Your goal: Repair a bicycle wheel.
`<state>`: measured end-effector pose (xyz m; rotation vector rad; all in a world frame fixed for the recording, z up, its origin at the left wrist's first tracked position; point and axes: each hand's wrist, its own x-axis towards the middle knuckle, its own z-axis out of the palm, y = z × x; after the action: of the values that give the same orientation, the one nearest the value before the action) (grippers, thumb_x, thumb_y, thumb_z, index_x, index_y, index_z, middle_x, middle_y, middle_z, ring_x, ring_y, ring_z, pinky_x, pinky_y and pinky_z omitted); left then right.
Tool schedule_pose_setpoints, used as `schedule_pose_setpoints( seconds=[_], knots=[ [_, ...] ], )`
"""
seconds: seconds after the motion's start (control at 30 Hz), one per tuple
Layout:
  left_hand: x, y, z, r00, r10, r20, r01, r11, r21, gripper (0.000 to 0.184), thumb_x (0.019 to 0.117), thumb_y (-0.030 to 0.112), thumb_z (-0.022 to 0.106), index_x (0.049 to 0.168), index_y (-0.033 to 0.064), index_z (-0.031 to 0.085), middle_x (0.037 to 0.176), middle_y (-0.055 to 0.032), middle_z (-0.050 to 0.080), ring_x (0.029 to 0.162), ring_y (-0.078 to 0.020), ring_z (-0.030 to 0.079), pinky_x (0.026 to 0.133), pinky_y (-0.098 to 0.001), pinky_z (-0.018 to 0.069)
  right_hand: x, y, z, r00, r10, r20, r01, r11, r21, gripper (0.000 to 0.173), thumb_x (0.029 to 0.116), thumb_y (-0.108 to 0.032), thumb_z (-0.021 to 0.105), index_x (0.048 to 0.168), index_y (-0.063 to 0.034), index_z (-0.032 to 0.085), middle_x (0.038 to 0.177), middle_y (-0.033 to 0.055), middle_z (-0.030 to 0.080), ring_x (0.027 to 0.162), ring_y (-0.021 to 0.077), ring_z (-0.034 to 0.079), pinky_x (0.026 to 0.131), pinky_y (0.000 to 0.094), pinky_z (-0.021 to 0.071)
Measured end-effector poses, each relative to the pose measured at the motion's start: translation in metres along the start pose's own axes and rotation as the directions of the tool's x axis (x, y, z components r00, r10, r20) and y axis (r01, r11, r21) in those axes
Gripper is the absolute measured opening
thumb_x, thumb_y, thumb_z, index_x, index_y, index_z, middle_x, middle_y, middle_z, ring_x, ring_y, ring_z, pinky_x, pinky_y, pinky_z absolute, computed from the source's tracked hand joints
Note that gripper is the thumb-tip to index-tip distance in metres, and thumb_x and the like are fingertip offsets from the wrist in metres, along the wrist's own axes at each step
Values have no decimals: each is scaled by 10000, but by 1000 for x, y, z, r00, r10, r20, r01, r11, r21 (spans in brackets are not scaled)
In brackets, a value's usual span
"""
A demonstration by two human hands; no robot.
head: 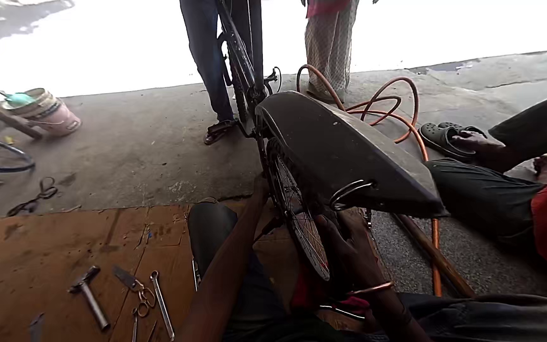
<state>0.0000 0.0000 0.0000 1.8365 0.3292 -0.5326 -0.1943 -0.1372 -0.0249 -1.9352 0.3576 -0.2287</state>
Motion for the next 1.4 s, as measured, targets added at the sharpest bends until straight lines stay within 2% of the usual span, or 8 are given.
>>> schedule_pose_setpoints(
  seconds=[0.17, 0.37, 0.57, 0.8, 1.03, 1.13, 1.23, 1.4],
  knots=[
    [-21, -54, 5, 914, 241, -326, -295, 947, -127, 357, 1113, 258, 443, 1345, 0, 524, 1051, -191, 627, 854, -272, 639, 764, -453, 557, -9, 1, 11, 967, -115, -225, 75, 981, -181, 614, 914, -721, 525, 983, -133, 685, 714, -41, 579, 614, 117, 571, 550, 368, 504],
    [-118, -77, 45, 437, 879, -191, -867, 468, 172, 439, 998, 485, 583, 1136, 72, 646, 918, 9, 653, 801, -72, 644, 705, -295, 592, -18, -4, 30, 814, -369, -449, 241, 917, -318, 468, 984, -444, 615, 1037, 5, 735, 879, 97, 723, 811, 203, 709, 718, 387, 598],
    [-118, -61, 53, 490, 842, -226, -852, 518, 83, 194, 910, 233, 698, 1018, 72, 705, 774, 40, 691, 668, -65, 666, 631, -274, 605, -27, -16, 30, 765, -482, -427, 271, 842, -466, 400, 954, -266, 600, 1122, 71, 735, 1075, 231, 747, 983, 354, 737, 853, 448, 594],
    [-141, -63, 32, 557, 745, -367, -826, 452, -336, 218, 1093, 275, 452, 1053, 120, 600, 930, 25, 654, 869, -111, 673, 835, -312, 603, -24, -8, -5, 898, -412, -153, 347, 878, -328, 919, 735, -858, 622, 1253, -104, 703, 1075, 7, 732, 994, 176, 659, 890, 459, 531],
    [-171, 12, -64, 380, 750, -541, -905, 182, -384, 332, 1129, 407, 219, 1056, 194, 462, 612, 83, 447, 402, -38, 401, 365, -178, 402, -22, 0, -11, 959, -284, -22, 278, 952, -130, 1079, 654, -829, 743, 1421, -91, 561, 1255, 51, 635, 1080, 139, 643, 878, 351, 592],
    [-130, -27, -54, 607, 627, -488, -785, 570, -244, 317, 1130, 291, 194, 1314, 192, 432, 684, 62, 522, 434, -35, 432, 384, -173, 394, -14, 1, 0, 994, -112, -9, 110, 985, -129, 752, 756, -476, 802, 1377, -154, 527, 1125, 28, 658, 994, 189, 659, 831, 443, 571],
    [-60, -122, -19, 955, 243, -169, -251, 968, -25, 399, 1116, 163, 290, 1505, 96, 349, 827, -79, 604, 481, -120, 451, 428, -287, 398, -12, 8, 16, 988, -133, -72, 125, 987, -105, 736, 773, -323, 733, 1428, -109, 474, 1118, 57, 662, 1011, 201, 661, 847, 439, 569],
    [-24, -172, 12, 988, -145, 58, 134, 977, 165, 433, 1109, 168, 337, 1540, 128, 327, 893, -99, 598, 498, -130, 460, 443, -280, 402, -20, 16, 18, 986, -156, -54, 151, 984, -95, 736, 818, -286, 720, 1480, -114, 446, 1112, 48, 672, 978, 183, 663, 845, 425, 572]
  ],
)
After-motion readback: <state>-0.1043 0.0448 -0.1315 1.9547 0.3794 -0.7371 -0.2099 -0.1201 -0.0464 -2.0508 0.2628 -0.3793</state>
